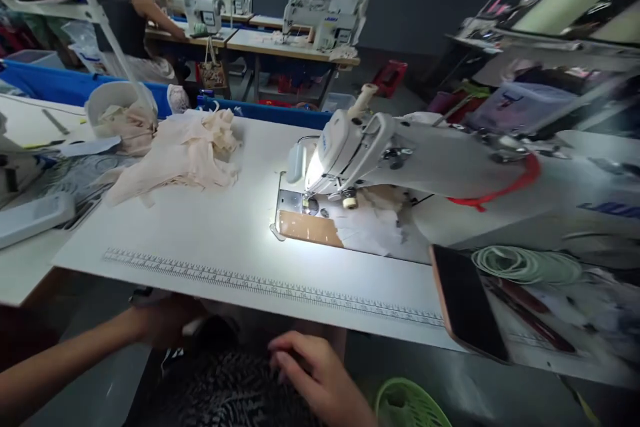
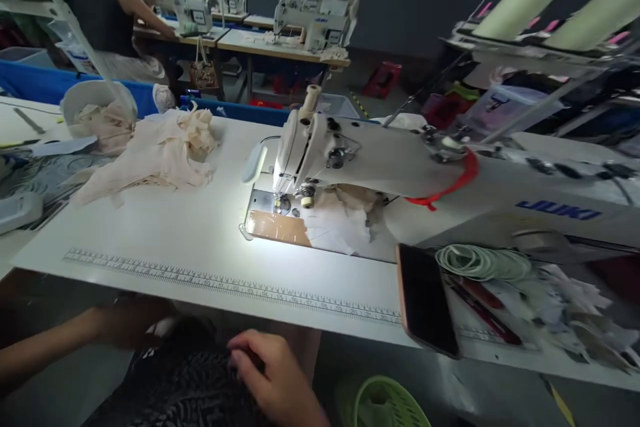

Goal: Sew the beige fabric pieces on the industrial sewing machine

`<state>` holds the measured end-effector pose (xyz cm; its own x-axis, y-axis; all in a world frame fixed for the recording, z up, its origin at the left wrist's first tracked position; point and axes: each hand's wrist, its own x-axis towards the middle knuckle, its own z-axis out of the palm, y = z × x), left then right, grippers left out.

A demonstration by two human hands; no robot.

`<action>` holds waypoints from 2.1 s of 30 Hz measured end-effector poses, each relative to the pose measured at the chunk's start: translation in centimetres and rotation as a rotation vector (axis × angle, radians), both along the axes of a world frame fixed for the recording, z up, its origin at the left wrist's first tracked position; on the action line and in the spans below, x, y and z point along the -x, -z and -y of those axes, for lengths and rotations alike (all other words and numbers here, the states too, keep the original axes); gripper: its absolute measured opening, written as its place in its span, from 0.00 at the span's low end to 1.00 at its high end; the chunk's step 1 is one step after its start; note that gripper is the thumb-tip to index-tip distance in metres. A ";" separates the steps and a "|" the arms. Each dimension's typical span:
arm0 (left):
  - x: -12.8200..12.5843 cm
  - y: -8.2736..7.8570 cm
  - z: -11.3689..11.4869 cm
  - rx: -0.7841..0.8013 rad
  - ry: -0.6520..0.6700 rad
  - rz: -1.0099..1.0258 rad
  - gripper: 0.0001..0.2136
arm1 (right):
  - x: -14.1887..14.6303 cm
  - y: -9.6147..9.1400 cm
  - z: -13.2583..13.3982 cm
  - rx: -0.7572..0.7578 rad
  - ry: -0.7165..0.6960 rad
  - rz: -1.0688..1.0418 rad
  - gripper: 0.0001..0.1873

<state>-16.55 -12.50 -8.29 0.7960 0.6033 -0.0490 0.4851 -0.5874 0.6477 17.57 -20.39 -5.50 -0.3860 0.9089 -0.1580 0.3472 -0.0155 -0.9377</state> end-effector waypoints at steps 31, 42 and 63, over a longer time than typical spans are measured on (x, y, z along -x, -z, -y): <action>-31.8 -11.0 -13.3 -0.308 -0.268 0.071 0.06 | -14.4 -4.1 -16.3 -0.857 0.612 0.912 0.08; -18.3 -11.4 -13.3 0.039 -0.509 0.036 0.07 | -14.9 -3.5 -16.6 -0.850 0.600 0.983 0.09; -1.9 -13.1 -19.0 -0.658 -0.482 -0.222 0.05 | -16.0 -3.3 -18.3 -1.156 0.641 0.906 0.13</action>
<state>-14.68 6.49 4.77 0.4578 0.8345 0.3065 0.8548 -0.5079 0.1060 33.60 -2.13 -2.20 -0.0773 0.6648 0.7431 0.9848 0.1673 -0.0472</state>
